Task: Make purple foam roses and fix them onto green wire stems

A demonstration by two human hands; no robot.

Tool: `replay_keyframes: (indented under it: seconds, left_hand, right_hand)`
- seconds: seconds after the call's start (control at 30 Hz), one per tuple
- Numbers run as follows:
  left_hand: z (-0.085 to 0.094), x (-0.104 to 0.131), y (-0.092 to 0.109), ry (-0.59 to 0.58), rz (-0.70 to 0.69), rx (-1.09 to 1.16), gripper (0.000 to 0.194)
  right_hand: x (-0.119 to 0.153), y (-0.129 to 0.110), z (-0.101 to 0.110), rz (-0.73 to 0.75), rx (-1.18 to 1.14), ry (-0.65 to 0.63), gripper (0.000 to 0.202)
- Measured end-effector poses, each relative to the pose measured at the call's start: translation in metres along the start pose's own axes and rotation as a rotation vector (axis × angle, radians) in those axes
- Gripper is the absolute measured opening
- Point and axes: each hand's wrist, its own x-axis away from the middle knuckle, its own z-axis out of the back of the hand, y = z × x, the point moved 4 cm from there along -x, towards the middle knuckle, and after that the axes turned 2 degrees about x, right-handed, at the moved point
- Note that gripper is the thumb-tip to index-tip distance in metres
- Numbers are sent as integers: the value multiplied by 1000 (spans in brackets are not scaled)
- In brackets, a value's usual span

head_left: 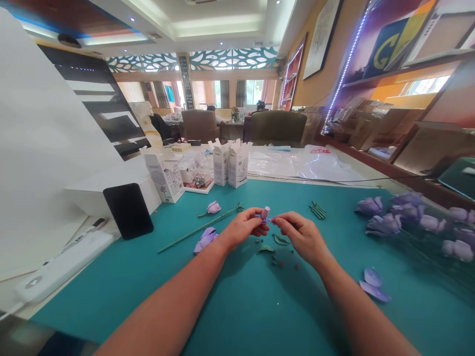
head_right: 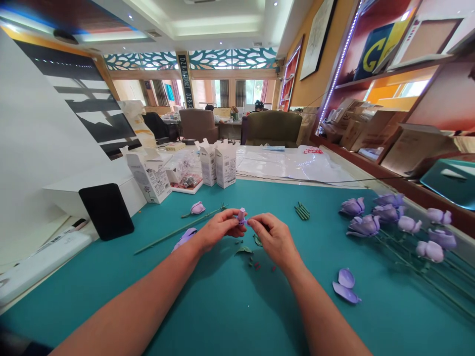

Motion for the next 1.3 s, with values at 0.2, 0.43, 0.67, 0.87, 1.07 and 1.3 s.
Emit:
replay_keyframes:
  seconds: [0.2, 0.43, 0.67, 0.87, 1.07, 1.3]
  left_hand:
    - [-1, 2, 2, 2, 5, -7, 34]
    - [-1, 1, 2, -2, -7, 10, 31]
    - [-1, 0, 0, -18, -24, 19, 35]
    - [-1, -1, -1, -15, -24, 12, 41]
    - [-2, -2, -2, -28, -39, 26, 47]
    - [-2, -2, -3, -31, -51, 27, 51]
  right_hand:
    - [1, 1, 2, -29, 41, 72, 27]
    - [1, 1, 1, 46, 123, 65, 22]
    - [1, -6, -1, 95, 165, 65, 16]
    - [1, -7, -1, 104, 191, 64, 17]
    - [1, -7, 0, 109, 220, 52, 17]
    - [0, -7, -1, 124, 249, 51, 17]
